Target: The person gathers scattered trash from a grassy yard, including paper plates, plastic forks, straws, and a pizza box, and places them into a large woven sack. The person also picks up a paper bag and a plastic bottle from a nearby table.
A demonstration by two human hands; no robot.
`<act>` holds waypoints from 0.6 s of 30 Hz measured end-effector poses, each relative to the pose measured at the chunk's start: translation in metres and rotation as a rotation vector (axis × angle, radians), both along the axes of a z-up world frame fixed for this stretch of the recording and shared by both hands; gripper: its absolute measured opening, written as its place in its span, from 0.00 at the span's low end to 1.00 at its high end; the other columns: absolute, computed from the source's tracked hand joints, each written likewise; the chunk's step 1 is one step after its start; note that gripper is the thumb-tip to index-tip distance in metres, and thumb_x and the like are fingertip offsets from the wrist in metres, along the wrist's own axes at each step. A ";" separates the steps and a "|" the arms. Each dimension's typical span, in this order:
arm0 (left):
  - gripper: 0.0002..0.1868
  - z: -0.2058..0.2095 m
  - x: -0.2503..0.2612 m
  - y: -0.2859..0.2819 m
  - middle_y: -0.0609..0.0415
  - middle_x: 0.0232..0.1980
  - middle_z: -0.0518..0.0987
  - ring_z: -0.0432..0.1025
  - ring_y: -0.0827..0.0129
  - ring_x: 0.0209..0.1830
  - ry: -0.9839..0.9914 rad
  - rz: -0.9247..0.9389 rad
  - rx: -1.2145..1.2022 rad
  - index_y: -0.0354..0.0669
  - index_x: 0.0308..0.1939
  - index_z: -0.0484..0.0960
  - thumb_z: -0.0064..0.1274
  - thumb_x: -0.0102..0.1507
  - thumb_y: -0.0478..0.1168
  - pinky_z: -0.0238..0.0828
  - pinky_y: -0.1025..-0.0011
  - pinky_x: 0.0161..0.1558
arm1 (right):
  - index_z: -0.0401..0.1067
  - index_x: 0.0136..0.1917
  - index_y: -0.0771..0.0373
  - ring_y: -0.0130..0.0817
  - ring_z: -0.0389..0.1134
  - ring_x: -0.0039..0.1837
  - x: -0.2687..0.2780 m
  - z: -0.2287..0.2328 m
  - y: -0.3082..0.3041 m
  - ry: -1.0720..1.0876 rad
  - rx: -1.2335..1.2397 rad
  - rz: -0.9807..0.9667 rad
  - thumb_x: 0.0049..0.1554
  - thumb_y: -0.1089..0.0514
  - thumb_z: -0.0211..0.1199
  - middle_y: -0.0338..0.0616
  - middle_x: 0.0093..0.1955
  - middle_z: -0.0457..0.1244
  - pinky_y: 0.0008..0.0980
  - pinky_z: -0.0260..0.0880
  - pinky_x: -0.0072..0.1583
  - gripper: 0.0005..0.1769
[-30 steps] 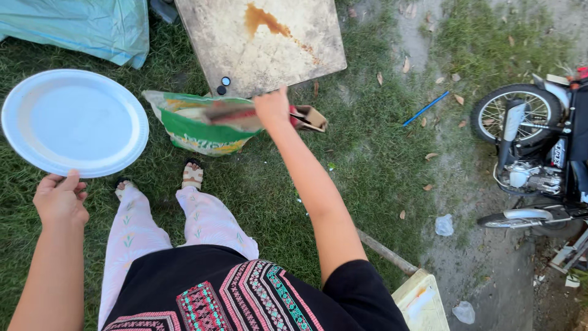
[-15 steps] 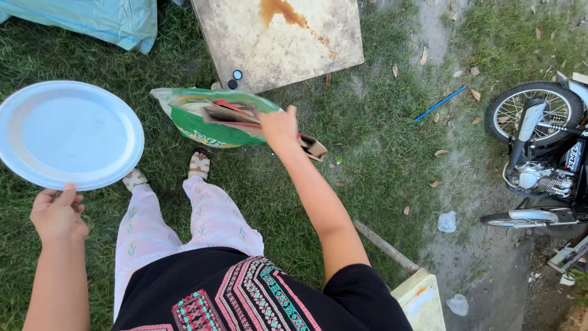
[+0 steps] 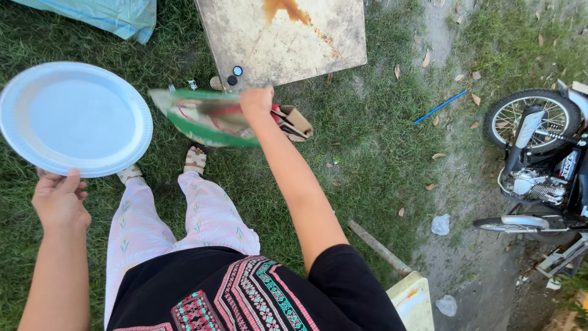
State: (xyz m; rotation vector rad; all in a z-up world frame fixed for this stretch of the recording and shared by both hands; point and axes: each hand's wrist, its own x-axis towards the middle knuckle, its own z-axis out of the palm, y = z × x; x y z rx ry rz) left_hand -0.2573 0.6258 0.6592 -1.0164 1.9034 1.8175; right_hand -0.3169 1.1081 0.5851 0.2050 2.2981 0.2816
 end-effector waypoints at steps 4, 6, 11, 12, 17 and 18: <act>0.08 0.002 0.004 -0.004 0.60 0.47 0.82 0.74 0.81 0.37 0.016 0.031 0.002 0.45 0.54 0.77 0.58 0.73 0.32 0.67 0.81 0.36 | 0.81 0.53 0.51 0.38 0.73 0.54 -0.006 -0.026 -0.026 -0.040 -0.032 0.109 0.60 0.51 0.57 0.37 0.53 0.72 0.53 0.56 0.54 0.14; 0.09 0.002 0.007 -0.009 0.60 0.47 0.82 0.74 0.81 0.37 0.017 0.051 0.001 0.44 0.54 0.76 0.58 0.73 0.32 0.67 0.82 0.35 | 0.80 0.53 0.52 0.39 0.72 0.53 0.001 -0.039 -0.044 -0.066 -0.047 0.157 0.60 0.50 0.57 0.37 0.52 0.72 0.55 0.56 0.53 0.14; 0.08 0.006 0.018 -0.018 0.58 0.46 0.82 0.74 0.80 0.37 0.038 0.060 -0.065 0.42 0.54 0.75 0.59 0.74 0.32 0.67 0.81 0.36 | 0.80 0.53 0.51 0.38 0.72 0.55 0.024 -0.082 -0.069 -0.008 -0.076 0.194 0.61 0.57 0.56 0.38 0.53 0.72 0.56 0.57 0.55 0.13; 0.08 0.007 0.018 -0.020 0.58 0.46 0.82 0.74 0.80 0.37 0.037 0.065 -0.064 0.42 0.54 0.75 0.59 0.74 0.32 0.67 0.82 0.36 | 0.79 0.54 0.51 0.39 0.72 0.56 0.028 -0.090 -0.071 0.036 -0.102 0.209 0.61 0.56 0.55 0.38 0.52 0.72 0.56 0.57 0.56 0.13; 0.08 0.009 0.020 -0.020 0.58 0.47 0.81 0.73 0.80 0.38 0.063 0.014 -0.092 0.42 0.53 0.75 0.59 0.74 0.31 0.66 0.81 0.37 | 0.70 0.59 0.52 0.44 0.73 0.53 0.049 -0.116 -0.065 0.307 -0.209 0.203 0.53 0.57 0.57 0.43 0.53 0.69 0.62 0.56 0.62 0.19; 0.08 0.010 0.022 -0.019 0.58 0.47 0.81 0.73 0.80 0.39 0.083 -0.019 -0.111 0.40 0.53 0.75 0.58 0.74 0.30 0.66 0.80 0.38 | 0.69 0.61 0.53 0.44 0.73 0.54 0.054 -0.119 -0.062 0.279 -0.231 0.184 0.57 0.58 0.56 0.44 0.55 0.69 0.60 0.57 0.65 0.18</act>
